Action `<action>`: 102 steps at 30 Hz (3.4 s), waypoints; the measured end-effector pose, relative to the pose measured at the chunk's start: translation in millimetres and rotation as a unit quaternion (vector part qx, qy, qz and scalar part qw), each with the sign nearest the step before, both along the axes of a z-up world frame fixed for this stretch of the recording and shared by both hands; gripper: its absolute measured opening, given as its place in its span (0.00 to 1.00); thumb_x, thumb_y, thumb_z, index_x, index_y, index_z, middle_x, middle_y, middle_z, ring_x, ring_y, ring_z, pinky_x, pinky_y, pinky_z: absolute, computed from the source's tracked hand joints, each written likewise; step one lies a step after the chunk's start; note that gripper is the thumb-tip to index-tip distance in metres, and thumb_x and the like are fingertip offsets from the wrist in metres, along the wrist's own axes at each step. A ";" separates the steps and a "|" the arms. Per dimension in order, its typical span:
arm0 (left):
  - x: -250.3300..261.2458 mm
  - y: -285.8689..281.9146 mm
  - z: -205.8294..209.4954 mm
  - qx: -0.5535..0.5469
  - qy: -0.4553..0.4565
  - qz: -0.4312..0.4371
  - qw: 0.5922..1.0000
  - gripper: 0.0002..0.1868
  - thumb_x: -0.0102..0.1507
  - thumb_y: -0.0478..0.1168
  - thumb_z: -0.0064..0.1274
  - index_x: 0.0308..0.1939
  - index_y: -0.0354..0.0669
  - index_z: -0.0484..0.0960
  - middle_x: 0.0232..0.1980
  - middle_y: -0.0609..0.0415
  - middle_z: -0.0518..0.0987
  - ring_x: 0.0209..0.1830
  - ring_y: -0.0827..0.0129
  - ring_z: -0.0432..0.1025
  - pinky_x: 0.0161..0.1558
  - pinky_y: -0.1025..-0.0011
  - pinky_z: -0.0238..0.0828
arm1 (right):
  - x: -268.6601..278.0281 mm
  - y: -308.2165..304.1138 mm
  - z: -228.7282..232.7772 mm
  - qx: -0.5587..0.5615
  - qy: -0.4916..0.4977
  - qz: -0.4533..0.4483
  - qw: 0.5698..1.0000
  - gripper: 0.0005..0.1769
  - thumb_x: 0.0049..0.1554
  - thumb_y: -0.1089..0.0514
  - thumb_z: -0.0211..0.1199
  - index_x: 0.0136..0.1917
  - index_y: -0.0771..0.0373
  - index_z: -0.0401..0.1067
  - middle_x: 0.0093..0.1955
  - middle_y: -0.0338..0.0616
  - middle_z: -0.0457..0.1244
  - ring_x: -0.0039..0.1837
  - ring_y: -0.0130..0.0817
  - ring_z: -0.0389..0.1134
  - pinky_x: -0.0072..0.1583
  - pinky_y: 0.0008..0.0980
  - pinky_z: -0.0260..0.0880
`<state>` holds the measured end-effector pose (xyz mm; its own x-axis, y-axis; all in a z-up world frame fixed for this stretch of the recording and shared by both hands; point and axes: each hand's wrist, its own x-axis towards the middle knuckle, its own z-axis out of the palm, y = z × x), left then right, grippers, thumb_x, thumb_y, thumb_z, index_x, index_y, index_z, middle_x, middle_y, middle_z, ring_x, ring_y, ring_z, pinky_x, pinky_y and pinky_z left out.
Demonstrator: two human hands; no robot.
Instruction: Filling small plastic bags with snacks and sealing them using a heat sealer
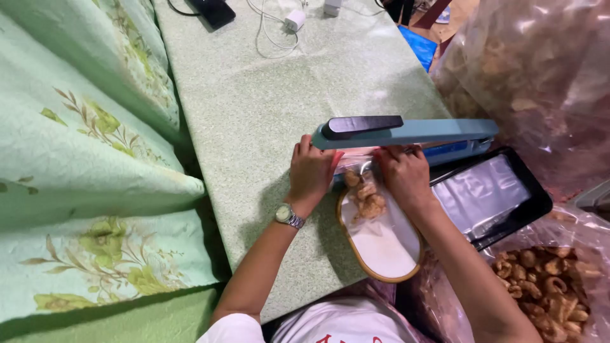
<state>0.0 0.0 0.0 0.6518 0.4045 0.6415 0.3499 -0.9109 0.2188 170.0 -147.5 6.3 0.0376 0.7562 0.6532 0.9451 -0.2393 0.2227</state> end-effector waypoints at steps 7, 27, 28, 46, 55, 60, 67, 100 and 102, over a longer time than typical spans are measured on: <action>16.3 5.2 -6.2 -0.031 -0.046 -0.011 0.998 0.18 0.58 0.50 0.54 0.20 0.41 0.76 0.27 0.49 0.70 0.44 0.53 0.67 0.41 0.64 0.66 | 3.3 0.2 4.4 -0.033 0.002 -0.039 0.999 0.05 0.57 0.48 0.61 0.43 0.46 0.76 0.38 0.31 0.64 0.39 0.35 0.68 0.53 0.37 0.64; 45.5 101.2 -8.0 -0.485 0.193 -0.364 0.771 0.17 0.50 0.50 0.62 0.35 0.41 0.86 0.31 0.47 0.82 0.36 0.61 0.77 0.45 0.64 0.72 | -22.2 20.5 162.0 0.200 0.306 0.224 0.904 0.20 0.69 0.54 0.45 0.48 0.70 0.73 0.47 0.56 0.64 0.47 0.53 0.62 0.51 0.42 0.61; 46.4 103.1 -12.5 -0.484 0.195 -0.365 0.771 0.17 0.50 0.50 0.62 0.35 0.41 0.86 0.31 0.47 0.82 0.36 0.61 0.77 0.45 0.64 0.72 | -22.6 38.1 161.8 0.201 0.306 0.222 0.904 0.20 0.69 0.54 0.45 0.48 0.70 0.73 0.47 0.56 0.64 0.47 0.53 0.62 0.51 0.42 0.61; 77.5 119.1 -91.3 -0.477 0.202 -0.354 0.779 0.16 0.57 0.43 0.48 0.43 0.38 0.80 0.38 0.43 0.81 0.41 0.51 0.74 0.47 0.61 0.67 | -46.3 107.8 105.3 -0.276 0.424 0.042 0.861 0.30 0.64 0.44 0.42 0.72 0.64 0.53 0.58 0.62 0.59 0.66 0.68 0.56 0.62 0.66 0.59; 60.9 102.4 -32.0 -0.466 0.156 -0.338 0.803 0.13 0.52 0.38 0.42 0.36 0.40 0.78 0.30 0.48 0.79 0.35 0.56 0.74 0.40 0.66 0.69 | -43.7 109.2 98.0 -0.293 0.400 0.015 0.868 0.33 0.64 0.37 0.39 0.73 0.59 0.52 0.59 0.58 0.58 0.69 0.65 0.53 0.65 0.61 0.57; 46.3 107.9 4.0 -0.458 0.121 -0.319 0.821 0.13 0.49 0.34 0.38 0.31 0.41 0.78 0.25 0.51 0.79 0.31 0.60 0.74 0.35 0.70 0.70 | -33.7 112.6 76.1 -0.256 0.403 0.016 0.879 0.32 0.64 0.37 0.39 0.74 0.54 0.51 0.58 0.52 0.57 0.69 0.63 0.54 0.64 0.60 0.57; 39.9 48.1 51.0 -0.392 0.104 -0.117 0.907 0.29 0.55 0.32 0.40 0.61 0.36 0.61 0.47 0.32 0.77 0.51 0.37 0.70 0.51 0.47 0.68 | -36.4 108.5 89.2 -0.178 0.520 0.048 0.834 0.28 0.66 0.44 0.34 0.76 0.53 0.46 0.66 0.57 0.54 0.70 0.66 0.50 0.67 0.65 0.52; 26.1 27.1 70.7 -0.272 0.034 -0.021 0.961 0.18 0.63 0.54 0.44 0.39 0.42 0.73 0.31 0.43 0.78 0.37 0.44 0.77 0.36 0.50 0.75 | -49.0 -25.5 23.5 -0.057 0.882 -0.037 0.466 0.37 0.50 0.50 0.68 0.65 0.71 0.59 0.48 0.65 0.64 0.43 0.54 0.70 0.34 0.50 0.73; 25.7 26.6 71.6 -0.273 0.035 -0.019 0.961 0.18 0.63 0.54 0.45 0.38 0.42 0.74 0.31 0.42 0.78 0.37 0.44 0.77 0.36 0.49 0.74 | -50.5 -25.7 23.5 -0.047 0.887 -0.034 0.458 0.37 0.51 0.50 0.68 0.65 0.71 0.59 0.47 0.63 0.64 0.40 0.51 0.70 0.31 0.47 0.73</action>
<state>25.7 26.6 71.6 0.7058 0.6440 0.2951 0.3501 -0.6793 0.6449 119.5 -173.1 29.8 0.4717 0.7356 -0.4862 -0.3499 -0.3500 -0.8689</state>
